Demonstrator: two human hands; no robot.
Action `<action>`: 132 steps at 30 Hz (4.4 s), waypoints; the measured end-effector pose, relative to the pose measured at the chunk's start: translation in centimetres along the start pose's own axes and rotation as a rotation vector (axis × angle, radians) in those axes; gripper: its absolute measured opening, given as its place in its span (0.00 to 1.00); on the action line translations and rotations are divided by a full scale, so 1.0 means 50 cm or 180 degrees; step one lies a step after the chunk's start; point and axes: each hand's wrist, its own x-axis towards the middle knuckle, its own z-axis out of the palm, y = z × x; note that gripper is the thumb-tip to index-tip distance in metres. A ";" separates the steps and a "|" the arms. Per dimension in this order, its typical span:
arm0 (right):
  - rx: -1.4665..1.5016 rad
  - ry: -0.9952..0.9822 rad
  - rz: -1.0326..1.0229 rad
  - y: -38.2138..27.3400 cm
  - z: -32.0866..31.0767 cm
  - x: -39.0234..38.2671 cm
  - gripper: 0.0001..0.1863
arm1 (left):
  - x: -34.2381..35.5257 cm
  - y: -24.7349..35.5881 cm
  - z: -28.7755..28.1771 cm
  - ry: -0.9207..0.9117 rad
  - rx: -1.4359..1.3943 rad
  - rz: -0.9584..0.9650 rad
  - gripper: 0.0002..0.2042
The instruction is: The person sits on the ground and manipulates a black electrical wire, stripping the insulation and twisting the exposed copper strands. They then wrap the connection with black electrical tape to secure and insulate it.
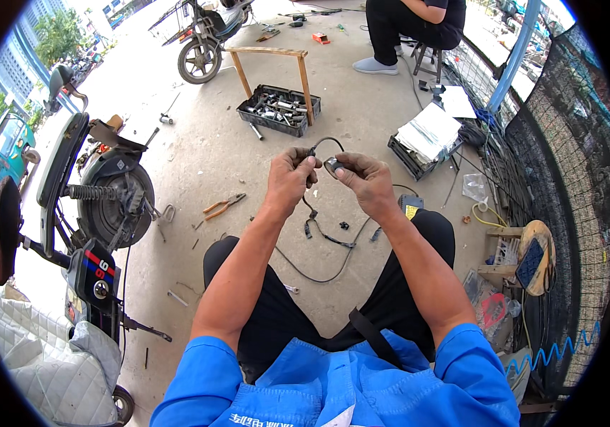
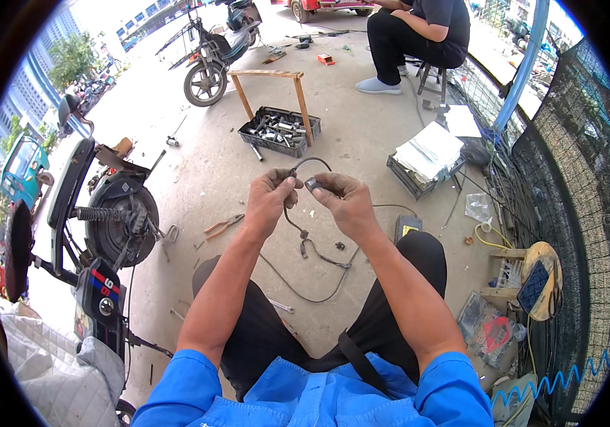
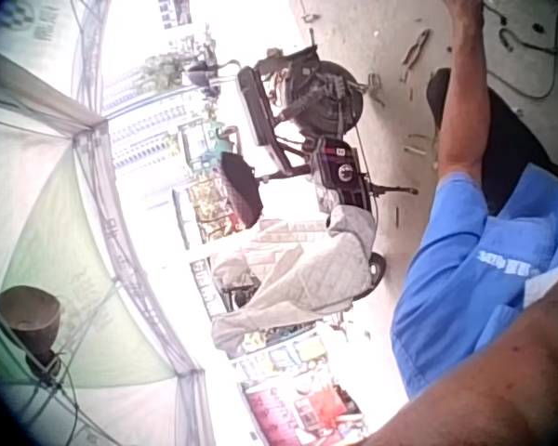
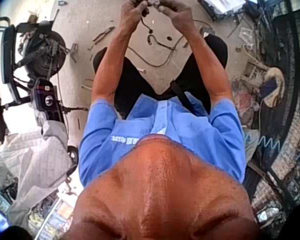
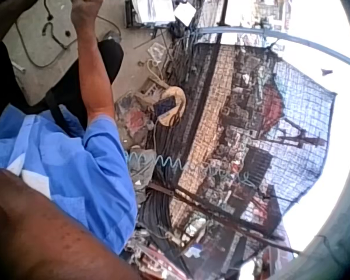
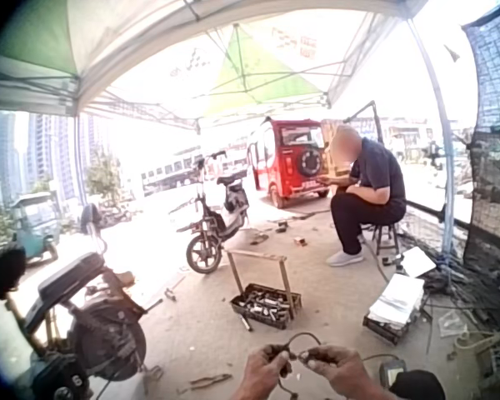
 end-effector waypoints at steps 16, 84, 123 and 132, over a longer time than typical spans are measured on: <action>-0.1182 0.0152 -0.0363 0.001 -0.004 -0.001 0.17 | -0.018 0.024 0.020 -0.0001 -0.0059 0.0161 0.16; -0.2878 -0.0127 -0.1412 -0.034 0.006 -0.018 0.19 | -0.017 -0.006 0.025 -0.0436 0.1658 0.1225 0.08; -0.2211 -0.0125 -0.0796 -0.036 -0.005 -0.016 0.21 | -0.007 -0.021 0.022 -0.0429 0.1497 0.0524 0.08; -0.2264 -0.0133 -0.0985 0.011 -0.013 -0.013 0.15 | -0.007 -0.045 0.020 -0.0441 0.1464 0.0640 0.06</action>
